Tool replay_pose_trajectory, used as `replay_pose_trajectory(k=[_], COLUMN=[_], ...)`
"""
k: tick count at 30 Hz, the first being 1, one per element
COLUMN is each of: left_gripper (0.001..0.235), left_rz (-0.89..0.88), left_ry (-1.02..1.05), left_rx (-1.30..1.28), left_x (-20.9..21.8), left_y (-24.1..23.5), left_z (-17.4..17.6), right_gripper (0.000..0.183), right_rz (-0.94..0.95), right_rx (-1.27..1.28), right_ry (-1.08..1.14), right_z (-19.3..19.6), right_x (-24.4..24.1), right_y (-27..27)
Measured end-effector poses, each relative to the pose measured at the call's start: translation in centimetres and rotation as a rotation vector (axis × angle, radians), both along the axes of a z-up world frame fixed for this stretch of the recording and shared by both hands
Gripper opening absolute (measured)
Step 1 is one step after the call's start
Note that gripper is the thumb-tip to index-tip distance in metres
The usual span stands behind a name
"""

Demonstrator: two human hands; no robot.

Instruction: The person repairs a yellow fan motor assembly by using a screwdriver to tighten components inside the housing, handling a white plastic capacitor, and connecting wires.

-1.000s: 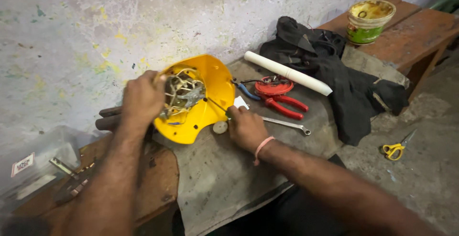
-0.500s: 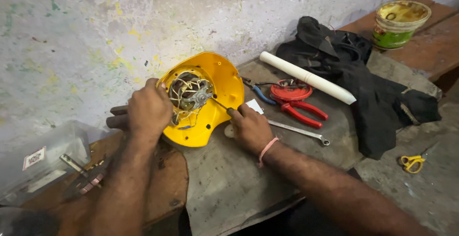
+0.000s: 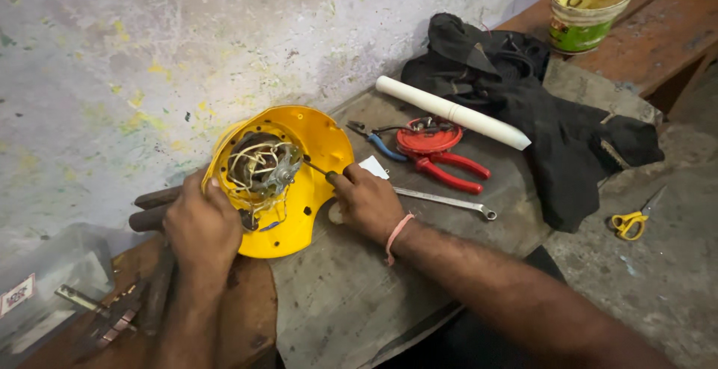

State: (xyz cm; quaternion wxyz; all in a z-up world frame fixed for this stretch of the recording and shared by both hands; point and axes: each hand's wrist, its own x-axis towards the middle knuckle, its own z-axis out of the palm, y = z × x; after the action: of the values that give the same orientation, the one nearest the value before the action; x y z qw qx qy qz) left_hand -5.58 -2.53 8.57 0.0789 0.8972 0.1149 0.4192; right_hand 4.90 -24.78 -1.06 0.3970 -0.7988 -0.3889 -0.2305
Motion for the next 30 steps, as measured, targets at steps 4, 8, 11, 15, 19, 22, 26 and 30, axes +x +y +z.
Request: replay_pose_trajectory(k=[4, 8, 11, 15, 19, 22, 26, 30], left_gripper=[0.021, 0.022, 0.022, 0.022, 0.023, 0.023, 0.023, 0.027], left_rz=[0.021, 0.006, -0.008, -0.006, 0.019, -0.003, 0.015, -0.009], left_ry=[0.003, -0.013, -0.026, -0.018, -0.025, -0.018, 0.026, 0.039], left_rx=[-0.02, -0.065, -0.068, -0.054, -0.061, -0.013, 0.014, 0.034], left_x=[-0.3, -0.7, -0.9, -1.0, -0.9, -0.9, -0.6, 0.3], left_y=[0.3, 0.2, 0.2, 0.2, 0.2, 0.5, 0.5, -0.2], left_z=[-0.4, -0.4, -0.4, -0.4, -0.5, -0.5, -0.4, 0.0], right_gripper=[0.032, 0.031, 0.029, 0.033, 0.036, 0.031, 0.026, 0.023], right_rz=[-0.016, -0.003, -0.004, 0.033, 0.078, 0.046, 0.049, -0.092], right_rx=[0.036, 0.028, 0.028, -0.098, -0.109, -0.153, -0.14, -0.395], right_ry=[-0.013, 0.003, 0.004, -0.044, -0.208, -0.317, -0.48, 0.103], right_z=[0.1, 0.1, 0.1, 0.2, 0.5, 0.7, 1.1, 2.1], right_x=[-0.4, -0.4, -0.4, -0.2, -0.7, -0.7, 0.0, 1.7], right_y=[0.0, 0.0, 0.0, -0.3, -0.6, -0.6, -0.6, 1.2])
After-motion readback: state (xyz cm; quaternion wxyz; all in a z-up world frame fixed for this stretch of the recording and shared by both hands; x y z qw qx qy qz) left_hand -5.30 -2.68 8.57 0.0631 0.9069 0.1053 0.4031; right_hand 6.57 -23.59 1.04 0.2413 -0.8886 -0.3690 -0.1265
